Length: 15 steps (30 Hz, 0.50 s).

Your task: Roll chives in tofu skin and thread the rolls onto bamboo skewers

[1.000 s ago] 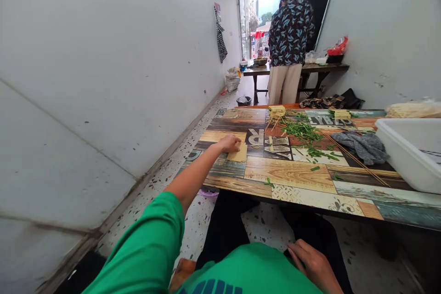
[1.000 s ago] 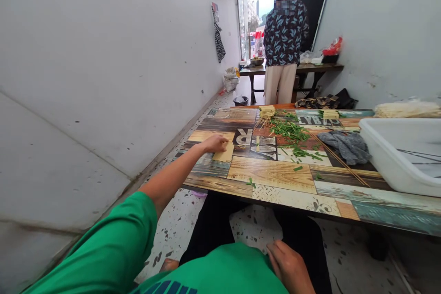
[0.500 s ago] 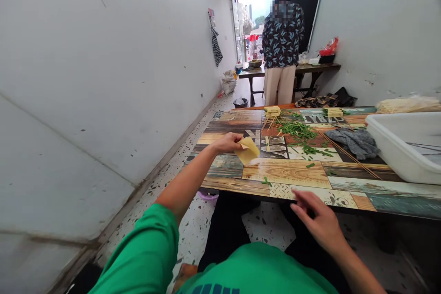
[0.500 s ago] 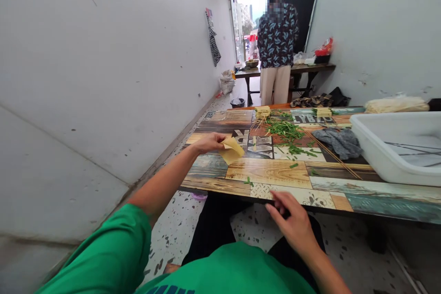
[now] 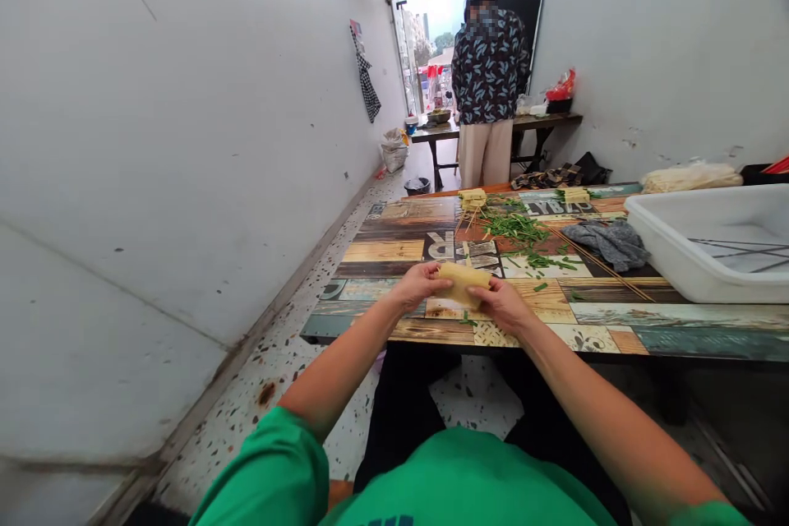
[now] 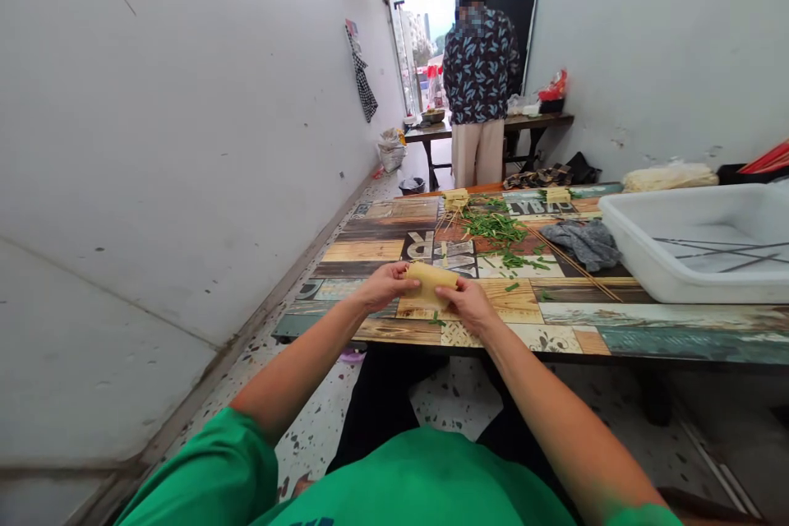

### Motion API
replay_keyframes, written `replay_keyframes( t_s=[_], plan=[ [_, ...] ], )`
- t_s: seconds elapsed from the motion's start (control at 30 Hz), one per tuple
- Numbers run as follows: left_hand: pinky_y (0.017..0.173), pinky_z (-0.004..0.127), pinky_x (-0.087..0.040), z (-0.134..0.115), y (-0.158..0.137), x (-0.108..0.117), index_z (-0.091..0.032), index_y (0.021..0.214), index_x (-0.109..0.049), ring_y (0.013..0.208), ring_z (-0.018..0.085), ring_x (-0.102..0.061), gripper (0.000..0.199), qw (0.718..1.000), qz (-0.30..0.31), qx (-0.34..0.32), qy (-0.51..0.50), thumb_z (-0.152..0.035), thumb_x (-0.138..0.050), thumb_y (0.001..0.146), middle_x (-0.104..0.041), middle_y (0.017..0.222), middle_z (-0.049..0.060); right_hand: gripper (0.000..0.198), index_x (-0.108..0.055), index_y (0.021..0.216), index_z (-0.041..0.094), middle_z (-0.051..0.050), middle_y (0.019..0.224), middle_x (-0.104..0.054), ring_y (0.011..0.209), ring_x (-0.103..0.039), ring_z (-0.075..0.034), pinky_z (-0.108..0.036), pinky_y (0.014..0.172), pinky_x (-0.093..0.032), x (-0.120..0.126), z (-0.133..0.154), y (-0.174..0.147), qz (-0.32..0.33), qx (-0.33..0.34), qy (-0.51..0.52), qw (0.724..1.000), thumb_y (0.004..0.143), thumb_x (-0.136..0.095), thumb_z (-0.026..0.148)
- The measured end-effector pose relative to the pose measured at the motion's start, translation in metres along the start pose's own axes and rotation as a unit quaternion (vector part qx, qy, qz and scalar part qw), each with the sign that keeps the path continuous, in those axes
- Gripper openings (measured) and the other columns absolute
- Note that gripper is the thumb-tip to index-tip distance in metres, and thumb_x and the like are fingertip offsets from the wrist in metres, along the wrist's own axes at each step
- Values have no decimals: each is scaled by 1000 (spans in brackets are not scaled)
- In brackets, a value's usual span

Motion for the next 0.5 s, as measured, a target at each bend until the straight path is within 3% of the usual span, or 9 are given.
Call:
replay_keyframes(
  t_s=[0.07, 0.17, 0.3, 0.43, 0.5],
  plan=[
    [77, 26, -48, 3, 3, 6, -12, 86, -64, 76, 13, -64, 45, 998, -19, -58, 36, -33, -90, 56, -70, 83, 3, 39, -68, 80, 16, -3, 78, -69, 71, -62, -17, -30, 69, -51, 13, 9, 7, -36, 59, -125, 990, 53, -82, 41],
    [83, 28, -48, 18, 5, 10, -13, 90, -66, 87, 16, -66, 41, 994, -18, -89, 55, -30, -87, 59, -72, 93, 6, 35, -71, 79, 16, -2, 76, -68, 70, -60, -16, -29, 69, -49, 24, 14, 15, -24, 90, -254, 963, 56, -77, 42],
    [87, 30, -49, 41, 9, 9, -16, 114, -66, 96, 19, -66, 68, 994, -26, -95, 39, -22, -89, 51, -72, 107, 8, 36, -73, 87, 17, -5, 86, -72, 77, -63, -18, -30, 73, -49, 26, 11, 17, 12, 105, -327, 939, 60, -73, 41],
    [77, 29, -52, 40, 15, 8, -12, 92, -74, 80, 17, -65, 39, 983, -87, -140, 87, -35, -83, 62, -74, 89, 6, 32, -72, 75, 16, -4, 75, -68, 70, -60, -17, -28, 65, -46, 22, 17, 15, 9, 124, -339, 933, 65, -69, 46],
    [74, 28, -51, 31, 16, 8, -12, 86, -75, 76, 16, -64, 35, 974, -113, -173, 91, -40, -81, 66, -73, 83, 5, 35, -72, 75, 16, -4, 74, -67, 69, -59, -16, -28, 63, -45, 19, 27, 13, 0, 147, -324, 934, 68, -68, 50]
  ],
)
Point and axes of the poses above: each hand's wrist, its own y-axis towards the middle knuckle, its own x-axis out of the back of the hand, z = x × y, the point moved 4 cm from there along y, towards the middle knuckle
